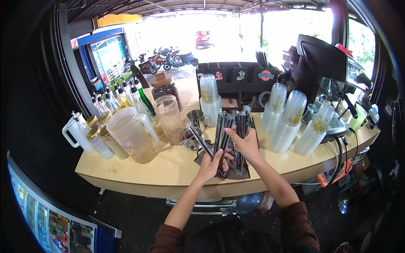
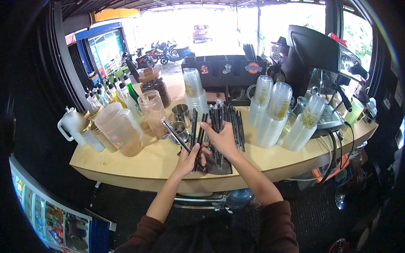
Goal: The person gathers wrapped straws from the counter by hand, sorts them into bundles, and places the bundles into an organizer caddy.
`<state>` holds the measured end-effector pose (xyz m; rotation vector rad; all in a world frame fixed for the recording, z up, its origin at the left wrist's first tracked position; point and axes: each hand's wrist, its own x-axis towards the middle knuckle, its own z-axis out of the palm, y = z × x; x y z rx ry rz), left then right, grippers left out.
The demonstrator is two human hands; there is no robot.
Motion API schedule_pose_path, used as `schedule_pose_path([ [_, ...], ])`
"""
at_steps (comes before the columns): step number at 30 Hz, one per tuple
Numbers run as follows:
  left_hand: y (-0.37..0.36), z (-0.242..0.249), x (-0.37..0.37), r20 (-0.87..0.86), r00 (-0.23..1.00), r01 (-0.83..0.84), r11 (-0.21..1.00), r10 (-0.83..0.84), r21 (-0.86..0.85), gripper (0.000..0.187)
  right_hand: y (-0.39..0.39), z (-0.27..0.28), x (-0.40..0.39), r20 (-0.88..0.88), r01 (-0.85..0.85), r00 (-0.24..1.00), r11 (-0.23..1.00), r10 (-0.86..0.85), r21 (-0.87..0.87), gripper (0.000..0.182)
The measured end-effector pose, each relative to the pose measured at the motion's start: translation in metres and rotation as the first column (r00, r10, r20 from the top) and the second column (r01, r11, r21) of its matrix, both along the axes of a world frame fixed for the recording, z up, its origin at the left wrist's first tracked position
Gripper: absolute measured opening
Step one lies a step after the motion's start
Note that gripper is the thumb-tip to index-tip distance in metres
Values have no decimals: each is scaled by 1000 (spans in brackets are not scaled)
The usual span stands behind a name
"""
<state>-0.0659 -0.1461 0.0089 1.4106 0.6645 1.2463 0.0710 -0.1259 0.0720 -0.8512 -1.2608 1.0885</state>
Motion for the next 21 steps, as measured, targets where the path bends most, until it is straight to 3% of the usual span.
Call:
schedule_pose_path([
  [3,0,-2,0,-27,1000,3,1000,-3,11,38,2,-4,0,2,14,1000,1000,-14,2,20],
  [5,1,-5,0,-28,1000,-4,1000,4,13,38,7,-10,0,-22,53,998,993,-51,102,20],
  [8,5,-14,1,91,994,-64,997,68,-45,37,5,-5,0,-120,102,988,993,-95,59,19],
  [10,13,-23,2,114,964,-245,969,240,29,35,5,-4,9,-97,82,992,995,-77,54,21],
  [12,15,-20,-3,121,956,-273,961,268,33,30,-1,6,10,-188,225,963,958,-191,178,21],
  [14,19,-22,-11,160,946,-283,959,282,-22,29,-14,14,12,-206,192,968,952,-144,237,18],
  [16,22,-20,-11,188,930,-314,948,317,-47,29,-23,12,8,-64,186,982,869,-176,458,16],
  [18,28,-20,-12,210,865,-419,886,456,-200,28,-26,7,7,-68,144,989,844,-128,517,16],
  [20,30,-20,-18,231,871,-391,896,435,-212,28,-30,11,9,94,112,931,522,-352,846,10],
  [21,30,-18,-21,297,896,-265,934,331,-241,28,-33,12,12,199,7,920,520,-339,854,19],
])
